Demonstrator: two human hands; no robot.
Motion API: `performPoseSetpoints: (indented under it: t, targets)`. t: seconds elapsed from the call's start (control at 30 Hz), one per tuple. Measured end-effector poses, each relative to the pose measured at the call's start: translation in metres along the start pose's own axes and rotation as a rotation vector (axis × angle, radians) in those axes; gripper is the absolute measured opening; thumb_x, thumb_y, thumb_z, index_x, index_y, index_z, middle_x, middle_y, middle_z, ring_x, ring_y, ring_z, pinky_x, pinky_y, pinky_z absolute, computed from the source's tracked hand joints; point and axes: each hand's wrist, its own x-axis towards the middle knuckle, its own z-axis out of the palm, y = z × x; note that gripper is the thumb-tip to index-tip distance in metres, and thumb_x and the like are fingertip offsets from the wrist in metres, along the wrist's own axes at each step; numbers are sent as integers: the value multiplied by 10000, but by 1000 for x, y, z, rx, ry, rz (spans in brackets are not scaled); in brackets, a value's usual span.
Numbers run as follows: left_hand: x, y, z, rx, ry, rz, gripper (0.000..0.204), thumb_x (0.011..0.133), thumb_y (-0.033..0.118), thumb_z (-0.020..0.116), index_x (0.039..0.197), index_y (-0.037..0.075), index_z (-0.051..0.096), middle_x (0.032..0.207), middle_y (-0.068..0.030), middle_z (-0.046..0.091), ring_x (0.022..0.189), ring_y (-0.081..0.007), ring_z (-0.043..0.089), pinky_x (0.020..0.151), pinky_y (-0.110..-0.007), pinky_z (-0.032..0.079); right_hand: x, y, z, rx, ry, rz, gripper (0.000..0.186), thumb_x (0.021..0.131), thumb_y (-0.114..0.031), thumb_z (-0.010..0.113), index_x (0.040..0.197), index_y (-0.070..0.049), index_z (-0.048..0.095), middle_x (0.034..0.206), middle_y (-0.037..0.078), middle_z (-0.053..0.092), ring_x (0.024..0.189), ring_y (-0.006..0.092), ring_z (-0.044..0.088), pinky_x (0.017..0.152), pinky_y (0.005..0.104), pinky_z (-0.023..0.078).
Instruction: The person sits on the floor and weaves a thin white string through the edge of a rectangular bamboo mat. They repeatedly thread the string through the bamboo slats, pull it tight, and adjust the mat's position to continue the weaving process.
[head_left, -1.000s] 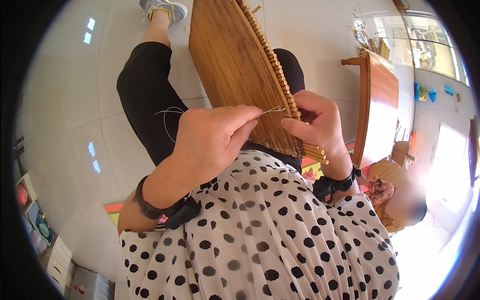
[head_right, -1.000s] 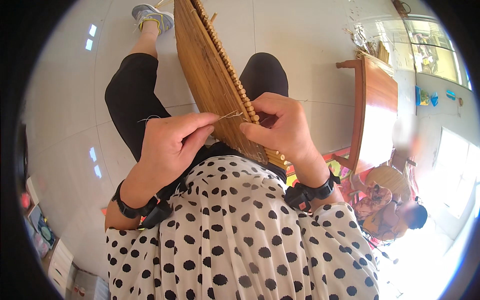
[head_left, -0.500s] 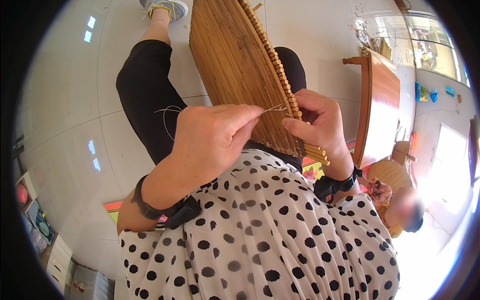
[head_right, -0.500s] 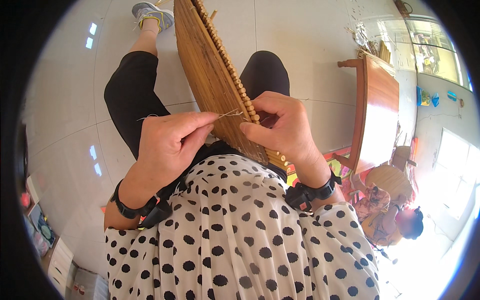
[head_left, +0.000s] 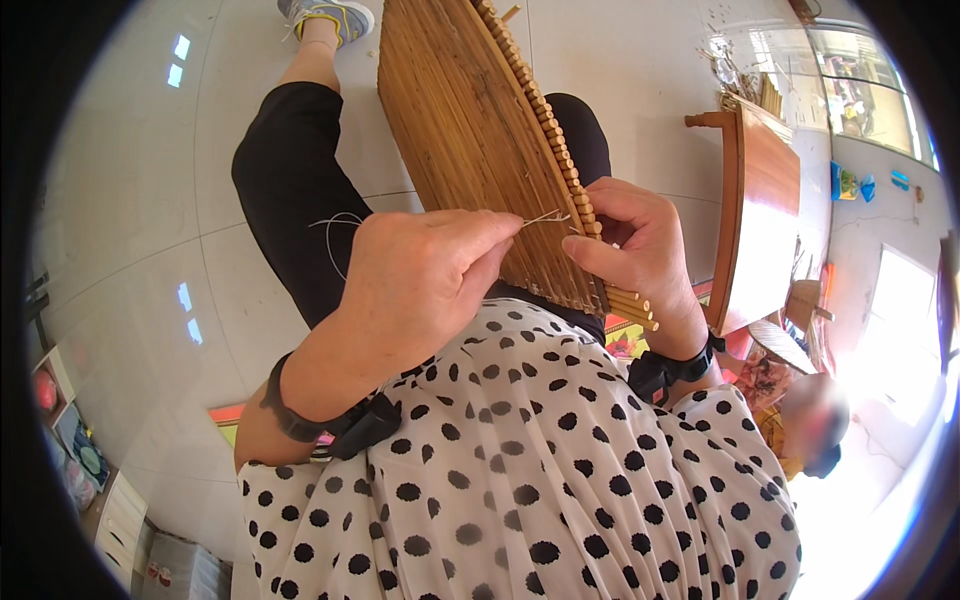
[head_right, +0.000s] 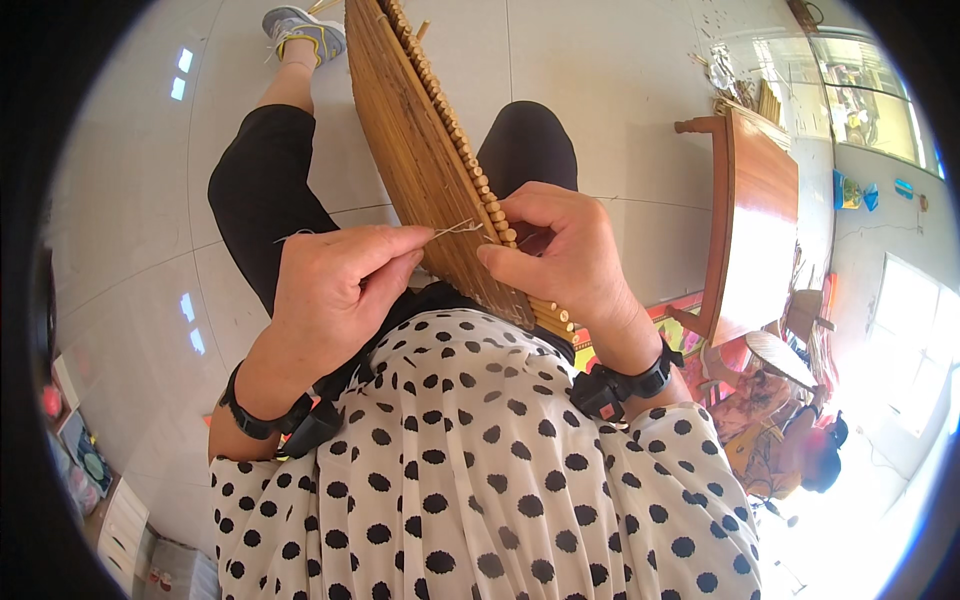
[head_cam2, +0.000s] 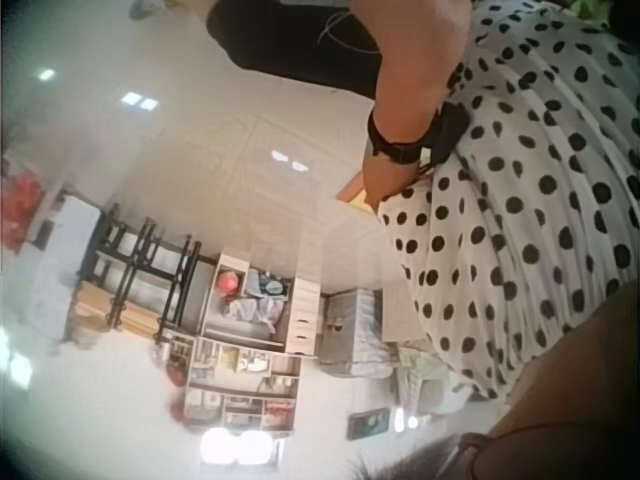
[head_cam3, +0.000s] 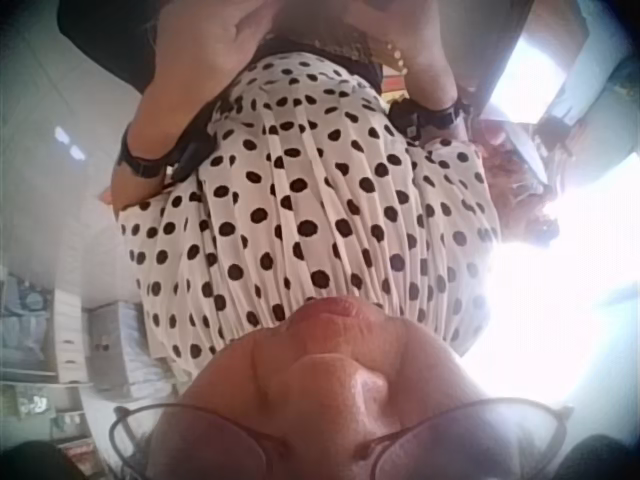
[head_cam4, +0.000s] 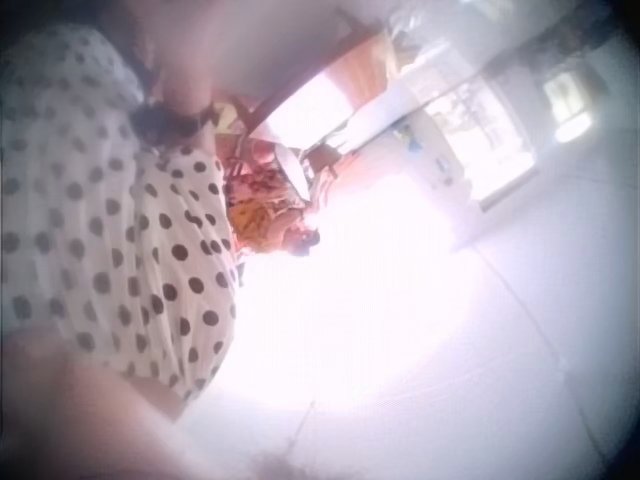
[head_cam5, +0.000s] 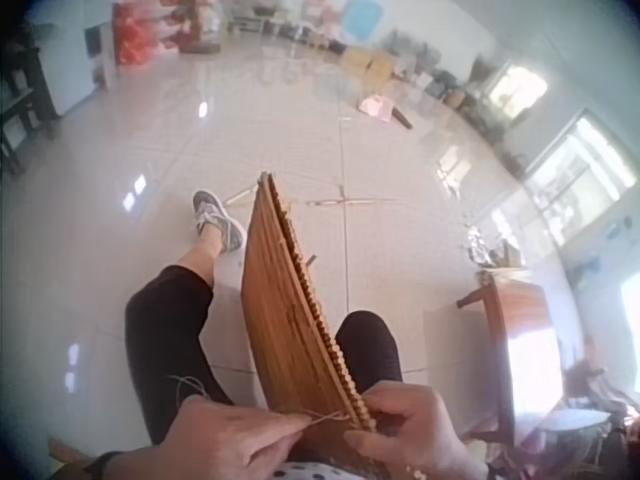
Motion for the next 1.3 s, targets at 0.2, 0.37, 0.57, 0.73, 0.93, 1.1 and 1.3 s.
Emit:
performPoseSetpoints:
  t: [0.2,0.37,0.57,0.73,0.93,1.1,1.3]
  targets:
    - [0,2,-2,5,-13,-2,140,808,18,683,946,27,705,764,-116,694,648,-282,676,541,-344,514,-1,-3,1,-7,-3,-3,220,756,-34,744,947,61,693,847,21,601,737,58,568,647,211,467]
    - [1,4,-3,30,-25,10,142,807,16,683,949,28,697,759,-113,692,646,-278,675,533,-346,508,-1,-2,3,11,-5,-7,211,758,-24,740,944,61,688,842,22,601,739,58,569,640,211,465]
    - [0,6,-3,66,-41,11,150,803,22,683,952,35,693,769,-103,696,653,-271,676,529,-341,505,-2,2,0,-36,-14,-11,223,747,-38,753,930,64,678,829,29,598,732,62,571,630,221,466]
    - [1,8,-2,79,-55,17,150,809,29,681,958,37,690,768,-100,697,646,-267,675,528,-338,506,-3,5,1,10,9,-13,229,743,-45,756,929,64,681,820,30,601,726,66,573,632,222,470]
    - [-2,9,2,87,-51,14,138,817,29,686,955,38,686,758,-99,695,630,-271,670,515,-332,500,-6,5,0,-18,14,-25,222,746,-51,755,923,63,685,806,32,604,716,69,574,625,225,474]
    - [-4,18,-2,119,-64,-53,125,820,23,690,945,33,691,768,-98,700,622,-261,670,516,-310,499,-6,7,6,-8,1,-78,230,759,-46,747,945,73,682,824,49,607,703,76,575,610,223,466]
    - [-12,23,-20,154,-48,-95,181,837,-51,677,1006,1,715,708,-99,680,551,-138,622,522,-234,463,-2,8,12,51,-121,-266,320,876,-133,721,1083,101,656,972,140,627,801,158,659,708,262,564]
